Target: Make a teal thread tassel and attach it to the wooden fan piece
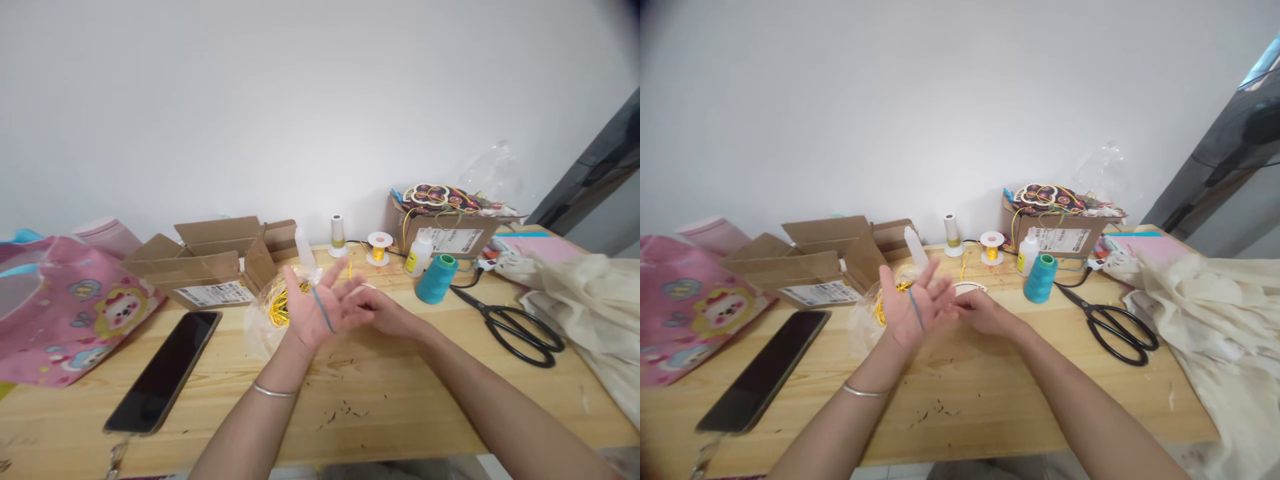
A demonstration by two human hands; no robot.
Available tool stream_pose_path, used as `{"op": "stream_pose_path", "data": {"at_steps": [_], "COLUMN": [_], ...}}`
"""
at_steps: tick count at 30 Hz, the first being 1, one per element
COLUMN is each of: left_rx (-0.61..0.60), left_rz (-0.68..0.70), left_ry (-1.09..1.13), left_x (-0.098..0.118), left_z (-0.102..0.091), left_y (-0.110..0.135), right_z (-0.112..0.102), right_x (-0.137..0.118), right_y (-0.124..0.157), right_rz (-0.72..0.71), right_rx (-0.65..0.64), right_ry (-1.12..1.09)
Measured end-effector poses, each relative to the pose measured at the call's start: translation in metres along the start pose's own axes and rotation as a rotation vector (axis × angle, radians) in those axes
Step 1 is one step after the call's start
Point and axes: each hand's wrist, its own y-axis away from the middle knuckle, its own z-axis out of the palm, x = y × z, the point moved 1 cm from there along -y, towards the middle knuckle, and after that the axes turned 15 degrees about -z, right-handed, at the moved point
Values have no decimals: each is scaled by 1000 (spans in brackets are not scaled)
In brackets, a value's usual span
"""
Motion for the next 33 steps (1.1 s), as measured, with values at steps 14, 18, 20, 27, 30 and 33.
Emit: {"op": "stream_pose_path", "data": {"at_steps": [14,18,20,27,30,33], "left_rx": [432,475,455,320,287,245], "left_rz": [374,291,254,25,-81,-151], "left_ry": [106,67,39,25,53,69], "left_x": [13,7,3,-9,-13,-17], "left_z": [-8,-8,-10,-14,-14,-16], "left_y": [-10,-15,-17,-19,-19,-20], "right_z": [-1,-7,-9,-15,-19,-21], "right_x": [-29,-34,-34,-32,-32,-34], "right_y": [2,3,4,6,6,6], "right_rz": [-328,-405,-418,-429,-415,-428], "right_rx": [-108,-44,-28,22,27,35], "right_ry": [793,801,779,777,774,787]}}
